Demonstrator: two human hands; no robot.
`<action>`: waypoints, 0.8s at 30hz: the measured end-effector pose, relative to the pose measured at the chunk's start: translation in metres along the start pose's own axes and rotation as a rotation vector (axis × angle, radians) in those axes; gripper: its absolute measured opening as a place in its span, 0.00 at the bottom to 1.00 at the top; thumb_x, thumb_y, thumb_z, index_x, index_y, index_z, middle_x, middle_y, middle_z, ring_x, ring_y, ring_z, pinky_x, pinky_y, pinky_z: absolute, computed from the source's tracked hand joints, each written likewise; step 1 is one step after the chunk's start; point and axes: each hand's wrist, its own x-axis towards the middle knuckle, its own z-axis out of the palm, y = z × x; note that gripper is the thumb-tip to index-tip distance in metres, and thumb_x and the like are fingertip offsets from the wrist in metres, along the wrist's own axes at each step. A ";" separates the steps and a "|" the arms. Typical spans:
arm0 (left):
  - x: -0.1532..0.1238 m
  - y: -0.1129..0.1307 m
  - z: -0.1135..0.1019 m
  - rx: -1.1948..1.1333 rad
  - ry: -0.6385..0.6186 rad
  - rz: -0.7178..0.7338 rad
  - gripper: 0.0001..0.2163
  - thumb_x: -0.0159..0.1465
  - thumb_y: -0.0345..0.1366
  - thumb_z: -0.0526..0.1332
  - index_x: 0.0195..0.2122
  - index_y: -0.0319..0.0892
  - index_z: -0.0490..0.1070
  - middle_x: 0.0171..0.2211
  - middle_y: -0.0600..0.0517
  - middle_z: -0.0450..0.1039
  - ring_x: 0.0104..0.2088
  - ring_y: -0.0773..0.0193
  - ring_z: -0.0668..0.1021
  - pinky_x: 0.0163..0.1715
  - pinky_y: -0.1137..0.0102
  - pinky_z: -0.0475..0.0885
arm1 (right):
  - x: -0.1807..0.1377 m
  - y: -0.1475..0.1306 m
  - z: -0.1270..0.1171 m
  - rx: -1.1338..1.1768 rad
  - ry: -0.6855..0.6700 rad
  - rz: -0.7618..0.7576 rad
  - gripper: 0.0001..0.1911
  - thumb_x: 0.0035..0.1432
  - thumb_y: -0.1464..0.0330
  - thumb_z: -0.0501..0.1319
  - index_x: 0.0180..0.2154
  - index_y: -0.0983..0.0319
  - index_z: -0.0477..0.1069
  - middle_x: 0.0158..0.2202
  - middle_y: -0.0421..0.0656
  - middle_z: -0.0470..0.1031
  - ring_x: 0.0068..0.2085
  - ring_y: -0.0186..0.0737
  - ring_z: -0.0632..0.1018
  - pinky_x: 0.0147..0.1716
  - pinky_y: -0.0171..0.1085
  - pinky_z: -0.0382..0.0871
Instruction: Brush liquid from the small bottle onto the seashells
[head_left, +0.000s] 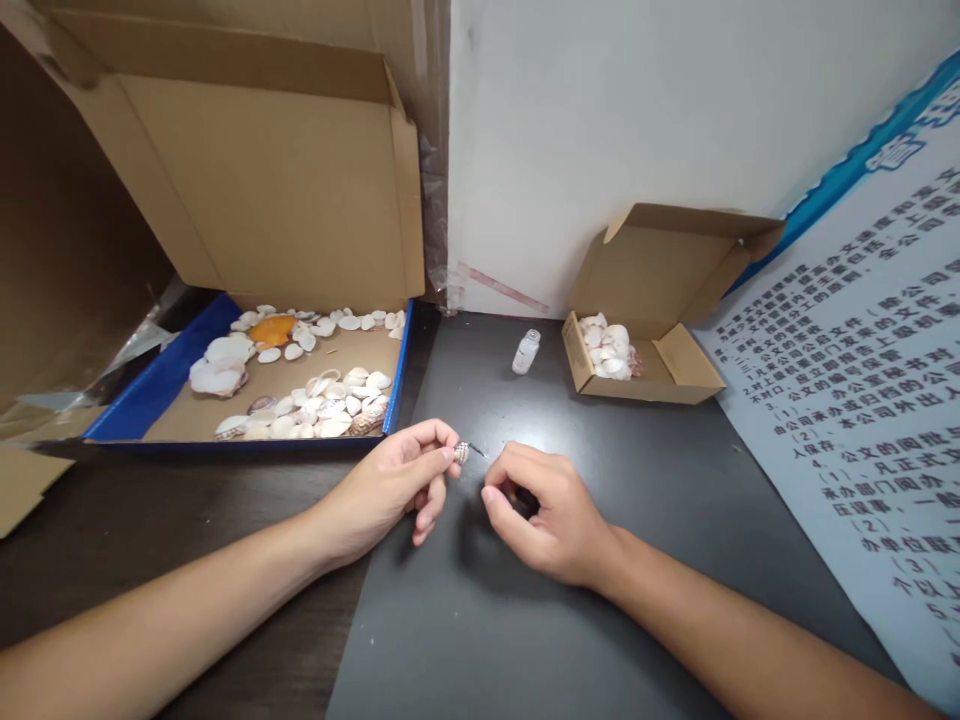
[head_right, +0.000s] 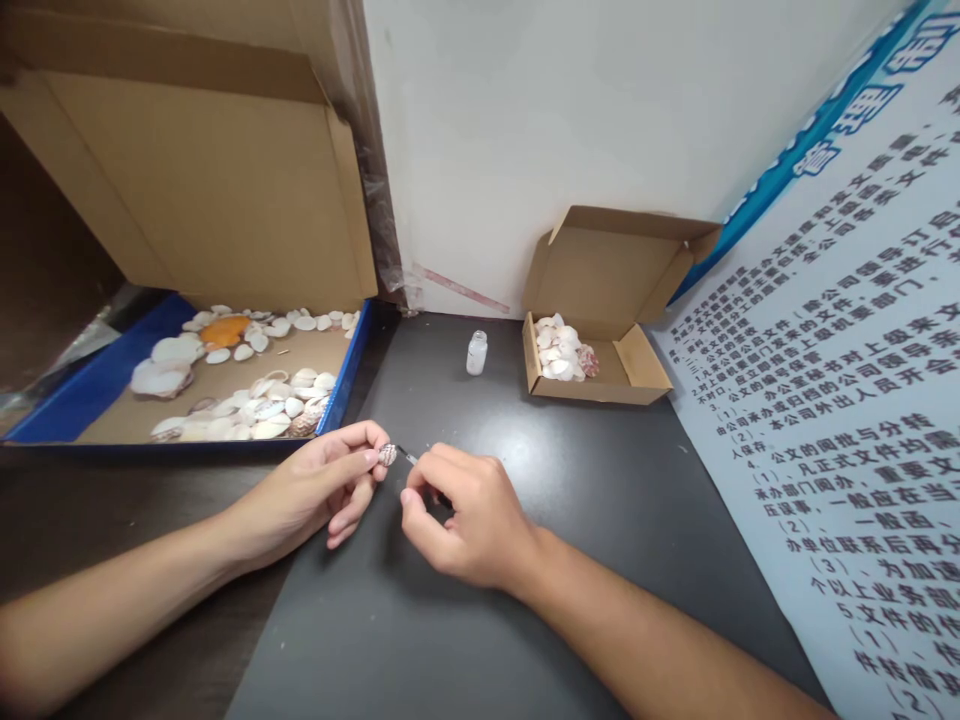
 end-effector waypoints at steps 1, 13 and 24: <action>0.000 0.000 0.000 0.001 0.002 0.001 0.12 0.63 0.43 0.63 0.33 0.42 0.61 0.17 0.62 0.65 0.11 0.76 0.62 0.10 0.80 0.64 | 0.000 0.000 0.000 0.004 -0.014 -0.025 0.06 0.57 0.73 0.56 0.27 0.60 0.64 0.23 0.36 0.64 0.24 0.31 0.65 0.25 0.32 0.58; -0.001 0.001 0.001 0.000 0.008 0.021 0.11 0.63 0.41 0.63 0.33 0.42 0.62 0.18 0.60 0.66 0.11 0.76 0.62 0.11 0.80 0.62 | -0.001 -0.001 0.000 -0.021 -0.075 -0.031 0.05 0.56 0.73 0.57 0.28 0.60 0.65 0.24 0.36 0.64 0.24 0.31 0.65 0.26 0.32 0.58; -0.001 0.000 0.001 -0.072 0.017 0.019 0.11 0.63 0.40 0.64 0.33 0.42 0.62 0.15 0.63 0.53 0.16 0.75 0.54 0.16 0.80 0.56 | 0.000 -0.002 0.001 -0.079 -0.097 0.048 0.04 0.57 0.72 0.56 0.29 0.60 0.66 0.25 0.36 0.64 0.24 0.31 0.65 0.26 0.33 0.58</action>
